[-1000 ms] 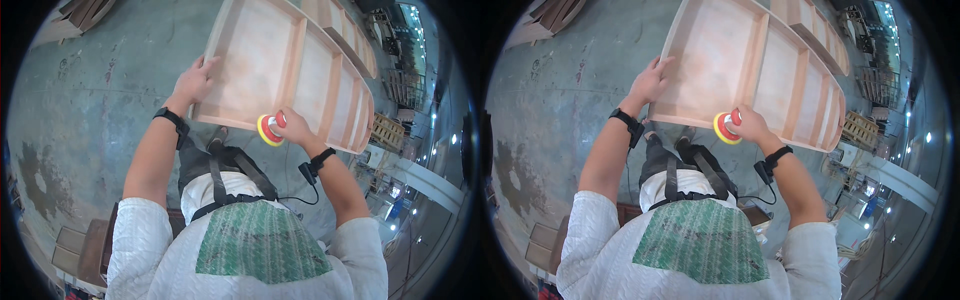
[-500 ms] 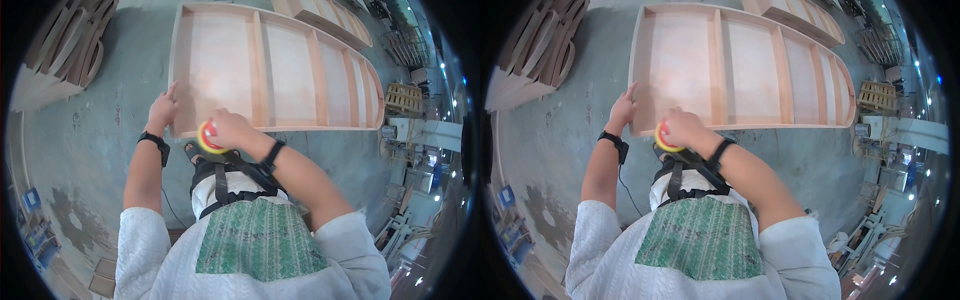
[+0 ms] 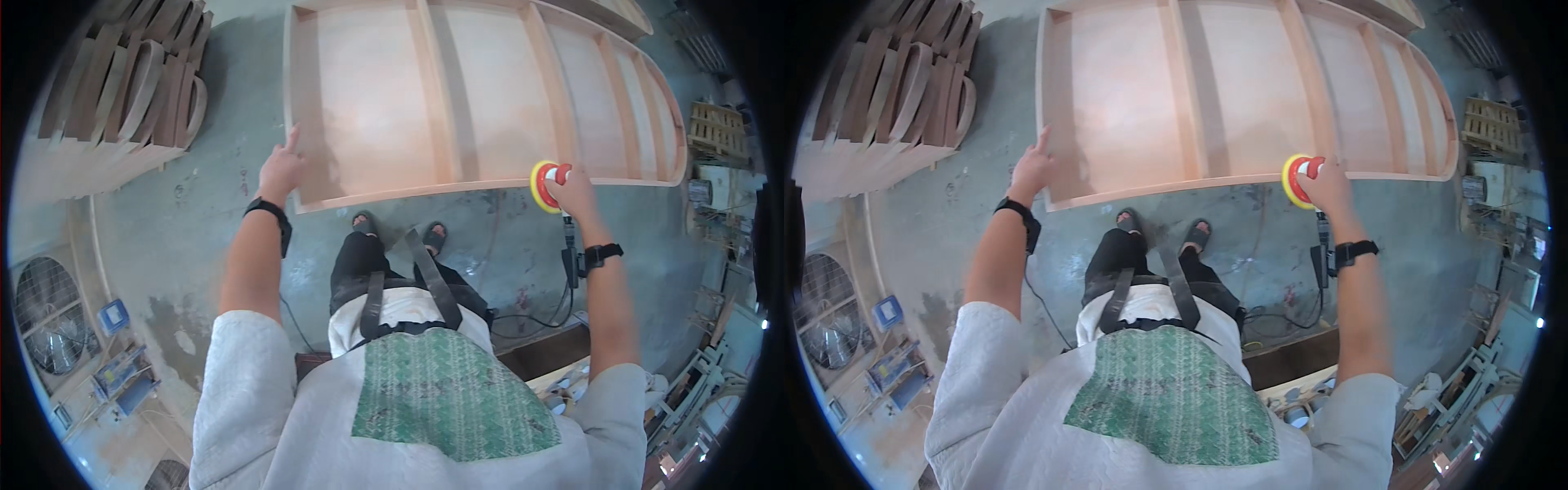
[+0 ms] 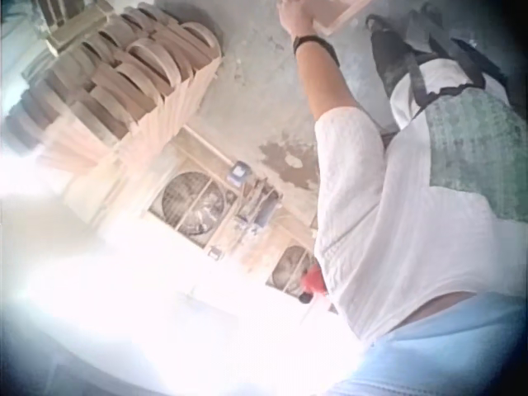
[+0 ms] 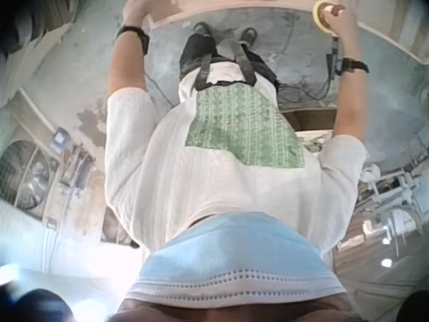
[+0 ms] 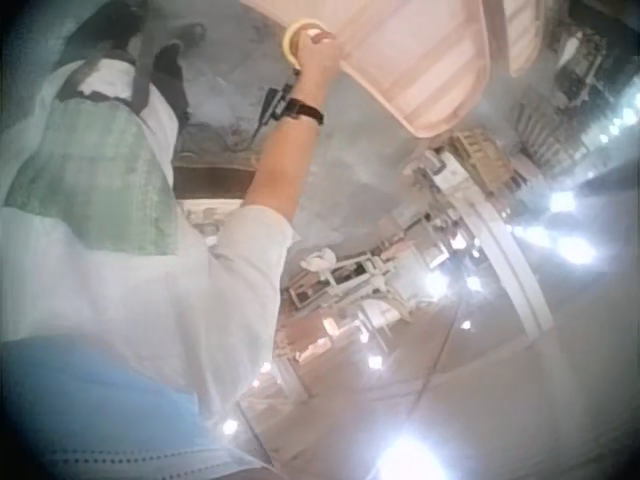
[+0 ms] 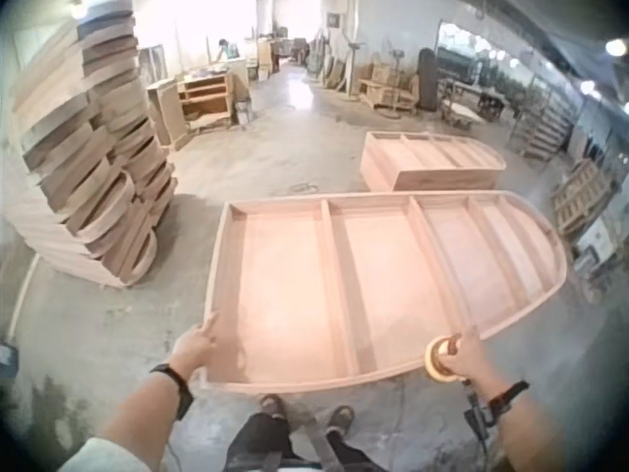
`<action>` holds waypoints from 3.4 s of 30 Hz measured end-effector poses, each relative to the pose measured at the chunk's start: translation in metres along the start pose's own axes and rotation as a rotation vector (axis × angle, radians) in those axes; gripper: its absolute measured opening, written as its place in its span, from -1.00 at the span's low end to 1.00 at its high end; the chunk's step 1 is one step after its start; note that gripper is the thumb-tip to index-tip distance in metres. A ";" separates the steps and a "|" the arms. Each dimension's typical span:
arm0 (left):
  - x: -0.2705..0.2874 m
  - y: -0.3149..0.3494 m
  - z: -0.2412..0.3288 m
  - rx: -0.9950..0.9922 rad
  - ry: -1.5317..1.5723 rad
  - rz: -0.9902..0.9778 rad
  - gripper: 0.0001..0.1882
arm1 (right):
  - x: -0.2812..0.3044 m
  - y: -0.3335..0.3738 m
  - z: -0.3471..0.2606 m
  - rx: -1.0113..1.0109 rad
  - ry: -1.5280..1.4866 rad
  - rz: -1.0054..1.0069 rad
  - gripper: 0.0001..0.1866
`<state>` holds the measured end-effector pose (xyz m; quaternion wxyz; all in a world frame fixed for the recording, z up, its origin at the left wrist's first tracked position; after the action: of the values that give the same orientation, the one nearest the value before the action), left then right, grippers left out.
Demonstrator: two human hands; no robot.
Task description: The person uses a handheld orbital sander to smooth the interior surfaces of a wooden furniture piece. They systematically move the sander across the bottom and side panels of the item, which is positioned on the workshop floor.
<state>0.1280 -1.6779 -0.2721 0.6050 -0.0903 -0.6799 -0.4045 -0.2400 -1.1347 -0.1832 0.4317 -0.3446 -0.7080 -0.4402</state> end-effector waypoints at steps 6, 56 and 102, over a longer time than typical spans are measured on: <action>-0.014 -0.026 -0.024 -0.165 -0.047 -0.085 -0.15 | -0.054 0.064 -0.132 0.176 -0.153 -0.027 -0.14; -0.014 0.105 -0.009 -0.504 -0.002 -0.022 -0.60 | -0.182 0.187 -0.284 0.845 -0.310 0.303 -0.46; 0.062 0.295 0.334 -0.832 1.118 -1.027 0.03 | 0.114 0.099 -0.147 0.187 -0.885 0.671 -0.17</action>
<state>0.0427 -1.2868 -0.0665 0.5108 0.2263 -0.0360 -0.8286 -0.1534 -1.2207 -0.0119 0.2387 -0.6631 -0.7090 -0.0276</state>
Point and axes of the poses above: each hand's wrist, its own y-axis away from the middle knuckle, its own x-axis out of the back of the hand, z = x × y, the point moved 6 cm from there along -y, towards the middle knuckle, and after that the axes turned 5 degrees about -y, right-handed, at the moved point
